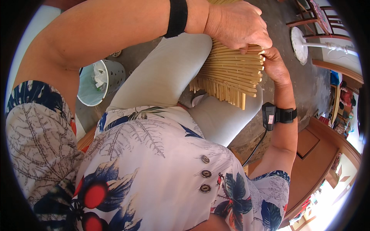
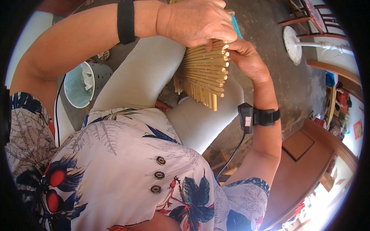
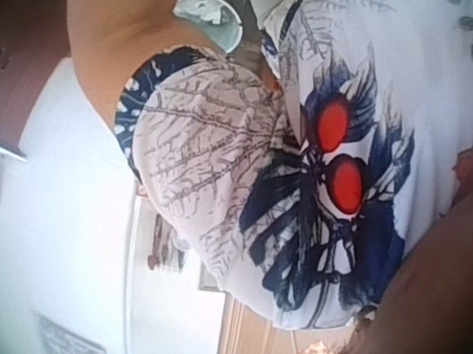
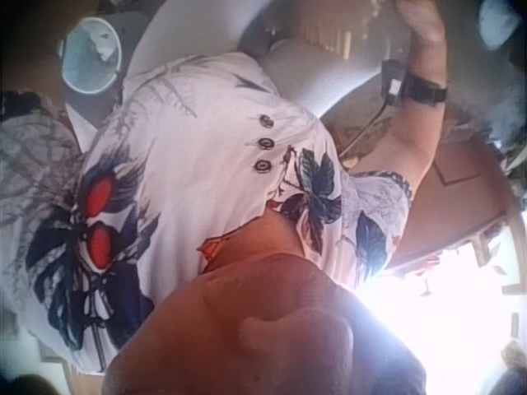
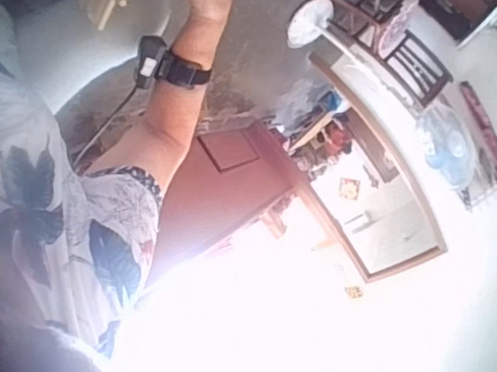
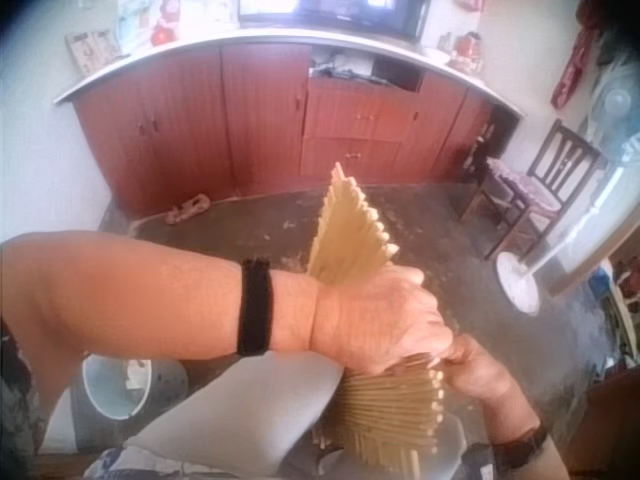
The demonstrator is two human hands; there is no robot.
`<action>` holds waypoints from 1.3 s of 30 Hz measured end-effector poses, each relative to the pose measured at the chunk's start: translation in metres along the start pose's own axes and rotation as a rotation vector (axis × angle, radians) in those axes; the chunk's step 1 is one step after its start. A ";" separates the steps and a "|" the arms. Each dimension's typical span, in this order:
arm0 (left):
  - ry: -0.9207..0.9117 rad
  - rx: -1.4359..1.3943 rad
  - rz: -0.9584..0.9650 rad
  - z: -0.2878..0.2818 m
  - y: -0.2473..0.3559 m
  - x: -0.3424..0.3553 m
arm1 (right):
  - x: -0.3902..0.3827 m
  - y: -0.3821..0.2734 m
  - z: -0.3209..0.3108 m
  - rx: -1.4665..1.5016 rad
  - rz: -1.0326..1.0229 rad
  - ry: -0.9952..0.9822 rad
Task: Weaving or sewing together bamboo reeds with thread and a needle to create a mat.
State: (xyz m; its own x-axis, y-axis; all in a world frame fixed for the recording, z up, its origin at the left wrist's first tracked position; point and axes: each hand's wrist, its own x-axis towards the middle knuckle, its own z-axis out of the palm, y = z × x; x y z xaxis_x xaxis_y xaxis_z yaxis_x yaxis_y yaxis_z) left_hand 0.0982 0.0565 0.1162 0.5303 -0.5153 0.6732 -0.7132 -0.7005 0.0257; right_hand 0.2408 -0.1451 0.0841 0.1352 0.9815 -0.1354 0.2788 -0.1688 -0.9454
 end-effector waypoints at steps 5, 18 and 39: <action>-0.005 0.051 -0.009 0.000 0.003 0.001 | 0.003 0.003 0.001 0.052 0.070 0.022; -0.029 0.054 -0.014 0.001 0.004 0.000 | 0.002 0.000 0.010 -0.015 -0.022 0.032; -0.033 0.069 -0.011 0.001 0.006 0.000 | -0.008 -0.010 0.015 -0.227 -0.157 0.093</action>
State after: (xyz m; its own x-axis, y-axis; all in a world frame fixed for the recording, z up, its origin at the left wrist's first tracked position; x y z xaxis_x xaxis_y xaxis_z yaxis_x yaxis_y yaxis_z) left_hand 0.0943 0.0523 0.1158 0.5535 -0.5227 0.6484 -0.6748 -0.7377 -0.0187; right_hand 0.2230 -0.1504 0.0900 0.1567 0.9866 0.0453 0.5072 -0.0410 -0.8609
